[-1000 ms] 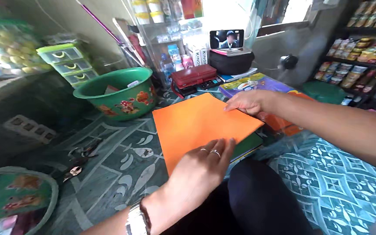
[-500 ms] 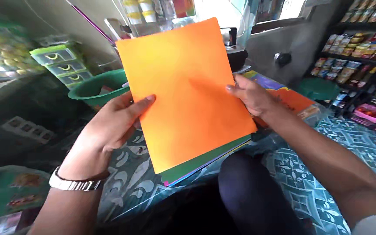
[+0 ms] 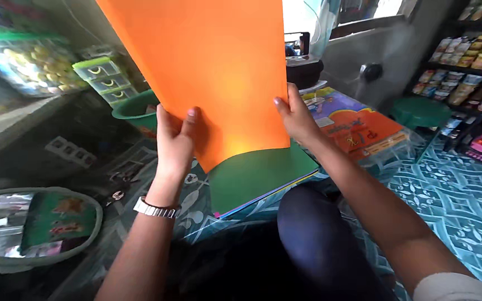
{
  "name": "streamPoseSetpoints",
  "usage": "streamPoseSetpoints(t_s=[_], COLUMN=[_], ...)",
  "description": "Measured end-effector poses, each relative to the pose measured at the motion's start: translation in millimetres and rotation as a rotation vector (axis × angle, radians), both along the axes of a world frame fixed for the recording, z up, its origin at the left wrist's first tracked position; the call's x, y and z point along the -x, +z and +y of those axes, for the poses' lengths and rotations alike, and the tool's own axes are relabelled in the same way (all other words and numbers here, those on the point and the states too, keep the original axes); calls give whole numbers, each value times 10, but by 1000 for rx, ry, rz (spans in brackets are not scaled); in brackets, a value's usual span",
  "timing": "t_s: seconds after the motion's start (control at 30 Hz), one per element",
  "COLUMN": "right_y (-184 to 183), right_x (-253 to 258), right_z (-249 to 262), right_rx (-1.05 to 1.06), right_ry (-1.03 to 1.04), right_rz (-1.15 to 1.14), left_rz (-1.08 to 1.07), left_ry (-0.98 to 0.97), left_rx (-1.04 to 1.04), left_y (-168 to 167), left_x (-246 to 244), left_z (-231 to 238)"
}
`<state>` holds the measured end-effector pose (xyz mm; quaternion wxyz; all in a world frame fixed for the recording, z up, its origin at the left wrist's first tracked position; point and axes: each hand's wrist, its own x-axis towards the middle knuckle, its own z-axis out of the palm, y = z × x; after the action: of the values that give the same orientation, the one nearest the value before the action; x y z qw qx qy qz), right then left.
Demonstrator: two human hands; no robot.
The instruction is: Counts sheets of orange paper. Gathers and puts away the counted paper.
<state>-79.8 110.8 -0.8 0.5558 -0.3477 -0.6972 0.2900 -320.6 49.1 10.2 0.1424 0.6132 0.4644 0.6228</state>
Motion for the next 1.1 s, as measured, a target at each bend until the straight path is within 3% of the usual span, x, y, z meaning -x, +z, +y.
streamPoseSetpoints(t_s=[0.23, 0.4, 0.67, 1.1], right_y=[33, 70, 67, 43], right_x=[16, 31, 43, 49], right_z=[-25, -55, -26, -100], right_rx=[42, 45, 45, 116], right_ry=[-12, -44, -59, -102], right_rz=[28, -12, -22, -72], left_rz=[-83, 0, -82, -29], left_ry=[32, -1, -7, -7], left_rx=[10, 61, -9, 165], left_y=[-8, -85, -81, -177], left_x=[-64, -10, -11, 45], left_z=[39, -50, 109, 42])
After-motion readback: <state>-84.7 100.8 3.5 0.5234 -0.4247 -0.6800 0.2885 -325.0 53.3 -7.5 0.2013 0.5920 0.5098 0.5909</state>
